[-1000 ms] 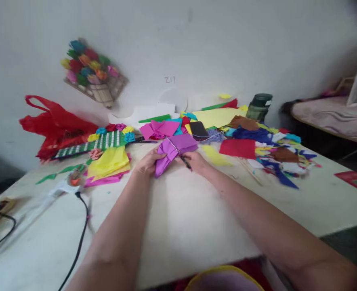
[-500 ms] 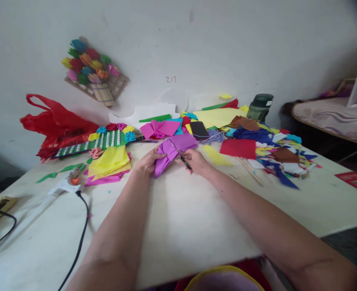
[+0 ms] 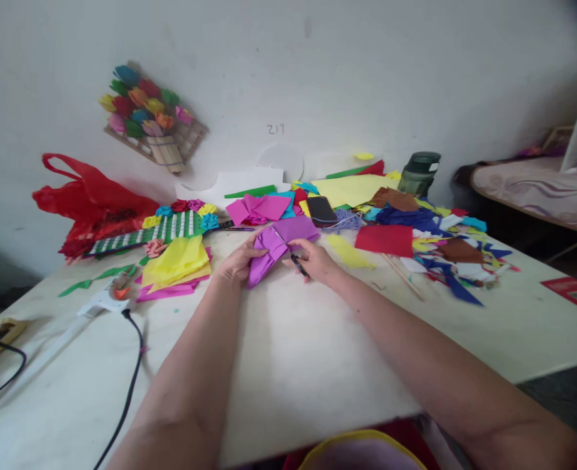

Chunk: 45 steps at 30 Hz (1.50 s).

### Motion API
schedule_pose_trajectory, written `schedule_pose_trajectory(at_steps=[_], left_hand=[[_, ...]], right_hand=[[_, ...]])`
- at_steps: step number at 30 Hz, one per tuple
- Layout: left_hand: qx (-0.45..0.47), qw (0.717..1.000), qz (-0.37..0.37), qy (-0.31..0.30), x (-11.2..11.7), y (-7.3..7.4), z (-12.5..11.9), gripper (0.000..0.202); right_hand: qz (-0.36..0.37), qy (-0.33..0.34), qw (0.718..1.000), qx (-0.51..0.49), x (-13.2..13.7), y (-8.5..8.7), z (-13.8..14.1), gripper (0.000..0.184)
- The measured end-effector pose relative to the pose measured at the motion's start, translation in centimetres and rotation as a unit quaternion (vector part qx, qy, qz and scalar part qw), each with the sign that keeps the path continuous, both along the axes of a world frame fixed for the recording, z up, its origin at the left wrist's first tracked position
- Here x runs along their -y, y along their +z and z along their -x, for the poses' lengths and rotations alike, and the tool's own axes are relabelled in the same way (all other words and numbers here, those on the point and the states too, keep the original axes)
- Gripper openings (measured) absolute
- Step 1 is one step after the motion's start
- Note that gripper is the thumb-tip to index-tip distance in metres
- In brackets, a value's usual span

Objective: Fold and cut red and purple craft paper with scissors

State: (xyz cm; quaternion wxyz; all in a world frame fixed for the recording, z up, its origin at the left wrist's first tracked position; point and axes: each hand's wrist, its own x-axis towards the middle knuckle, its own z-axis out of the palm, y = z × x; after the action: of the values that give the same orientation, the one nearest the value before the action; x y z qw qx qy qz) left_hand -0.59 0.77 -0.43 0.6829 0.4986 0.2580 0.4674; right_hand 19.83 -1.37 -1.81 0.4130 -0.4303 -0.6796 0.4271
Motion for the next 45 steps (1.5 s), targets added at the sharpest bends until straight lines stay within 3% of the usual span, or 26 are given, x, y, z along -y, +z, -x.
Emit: schedule_pose_trajectory(at_steps=[6, 13, 27, 45], left_hand=[[-0.011, 1.000, 0.003, 0.001, 0.1, 0.1, -0.1, 0.075], [-0.025, 1.000, 0.016, -0.001, 0.3, 0.4, -0.4, 0.072], [-0.007, 0.999, 0.036, -0.017, 0.5, 0.5, -1.3, 0.069], [0.012, 0.999, 0.040, -0.006, 0.3, 0.7, -0.9, 0.072]], right_hand=[[0.048, 0.033, 0.998, -0.023, 0.3, 0.7, -0.4, 0.049], [0.093, 0.031, 0.995, -0.032, 0.7, 1.6, -0.6, 0.031], [0.127, 0.034, 0.989, -0.061, 1.4, 2.4, -0.2, 0.033], [0.049, 0.026, 0.996, -0.066, 1.0, 1.6, 0.2, 0.032]])
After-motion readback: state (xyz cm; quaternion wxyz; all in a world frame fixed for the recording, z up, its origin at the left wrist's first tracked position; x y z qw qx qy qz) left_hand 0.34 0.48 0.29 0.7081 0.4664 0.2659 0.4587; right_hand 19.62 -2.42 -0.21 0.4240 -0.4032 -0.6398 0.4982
